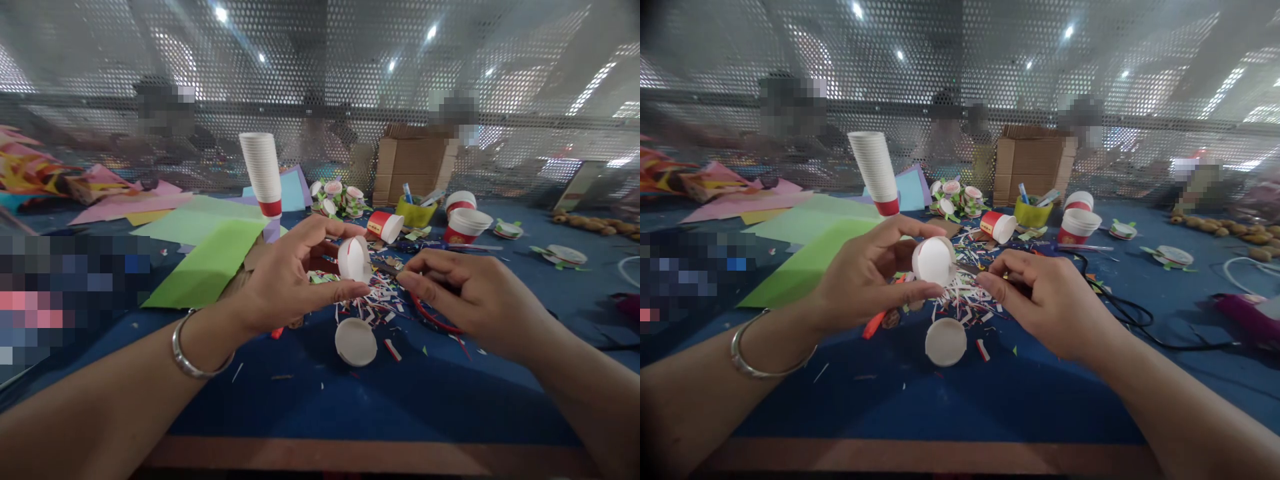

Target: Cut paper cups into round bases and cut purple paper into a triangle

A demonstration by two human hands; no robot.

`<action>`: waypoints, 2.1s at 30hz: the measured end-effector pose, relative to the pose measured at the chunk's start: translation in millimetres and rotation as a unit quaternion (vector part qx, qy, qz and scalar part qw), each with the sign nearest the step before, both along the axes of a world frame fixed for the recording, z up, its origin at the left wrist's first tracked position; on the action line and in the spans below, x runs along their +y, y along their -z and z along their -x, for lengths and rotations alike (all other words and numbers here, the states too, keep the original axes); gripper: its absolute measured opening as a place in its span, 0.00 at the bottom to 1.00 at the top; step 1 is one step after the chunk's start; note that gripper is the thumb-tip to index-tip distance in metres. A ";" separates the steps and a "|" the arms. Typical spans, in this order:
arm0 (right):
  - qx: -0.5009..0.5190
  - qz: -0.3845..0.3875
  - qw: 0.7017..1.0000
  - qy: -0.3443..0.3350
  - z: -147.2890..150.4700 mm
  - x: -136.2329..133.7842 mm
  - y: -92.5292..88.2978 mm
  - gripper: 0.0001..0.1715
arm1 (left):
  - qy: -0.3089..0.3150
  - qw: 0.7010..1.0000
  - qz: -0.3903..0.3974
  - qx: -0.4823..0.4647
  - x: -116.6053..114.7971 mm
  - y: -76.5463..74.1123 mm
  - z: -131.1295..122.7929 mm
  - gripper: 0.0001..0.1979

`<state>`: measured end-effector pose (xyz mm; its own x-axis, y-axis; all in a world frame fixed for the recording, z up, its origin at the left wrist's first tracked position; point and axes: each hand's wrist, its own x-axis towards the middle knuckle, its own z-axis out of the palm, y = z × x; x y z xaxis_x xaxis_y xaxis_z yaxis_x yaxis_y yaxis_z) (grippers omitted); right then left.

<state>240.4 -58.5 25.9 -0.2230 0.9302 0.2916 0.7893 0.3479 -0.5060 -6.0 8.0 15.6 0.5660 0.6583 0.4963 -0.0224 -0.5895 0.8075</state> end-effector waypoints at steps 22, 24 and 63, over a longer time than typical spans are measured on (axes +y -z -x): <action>0.003 0.008 1.000 0.001 0.9 -0.9 -2.4 0.22 | 0.035 0.996 -0.083 0.017 0.6 3.9 2.0 0.30; 0.005 0.006 1.000 0.000 0.9 -1.0 -2.3 0.22 | 0.031 0.995 -0.091 0.017 0.6 3.4 2.5 0.30; 0.146 0.068 0.987 -0.023 21.6 7.5 12.3 0.15 | 0.007 0.977 0.214 0.001 -15.5 18.6 -20.4 0.13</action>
<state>218.7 -51.1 13.6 -0.1917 0.9559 0.2224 0.5878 0.2933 -0.7540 14.4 -7.5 -3.0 0.5768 0.7977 0.1763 -0.0263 -0.1976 0.9799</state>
